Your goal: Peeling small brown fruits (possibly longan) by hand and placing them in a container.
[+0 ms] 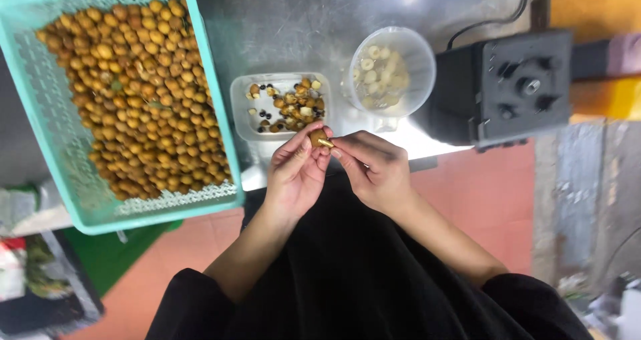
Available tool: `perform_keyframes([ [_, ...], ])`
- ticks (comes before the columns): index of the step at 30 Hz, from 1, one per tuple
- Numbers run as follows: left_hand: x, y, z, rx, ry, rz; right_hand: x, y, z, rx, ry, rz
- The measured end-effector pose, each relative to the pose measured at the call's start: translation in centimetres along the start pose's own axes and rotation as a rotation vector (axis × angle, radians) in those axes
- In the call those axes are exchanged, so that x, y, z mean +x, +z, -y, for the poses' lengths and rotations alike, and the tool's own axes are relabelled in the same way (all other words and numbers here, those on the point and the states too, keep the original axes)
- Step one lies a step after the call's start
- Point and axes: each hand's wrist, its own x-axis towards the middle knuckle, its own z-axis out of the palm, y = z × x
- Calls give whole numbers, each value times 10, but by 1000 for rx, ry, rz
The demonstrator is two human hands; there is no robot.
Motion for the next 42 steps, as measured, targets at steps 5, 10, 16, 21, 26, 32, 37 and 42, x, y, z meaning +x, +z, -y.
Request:
perform_keyframes([
  [5,-16,-41,-61,127,-64,16,-22,74,22,-54,65,-81],
  [10,-30,-45,-93,374,55,120,-12,95,62,-126,105,-134],
  [16,-31,-11,-99,894,250,167,-16,76,65,-91,168,-95],
  [21,-28,16,-100,1177,442,222,-21,65,53,466,562,-40],
  [26,-30,28,-100,1282,356,68,-22,64,37,-65,-60,-121],
  [32,-20,37,-97,1528,626,355,-29,55,33,301,325,-57],
  [37,-11,2,-89,1403,409,286,-33,54,26,-241,-128,-196],
  [42,24,-64,-102,1297,82,286,-34,50,22,-291,-88,-216],
])
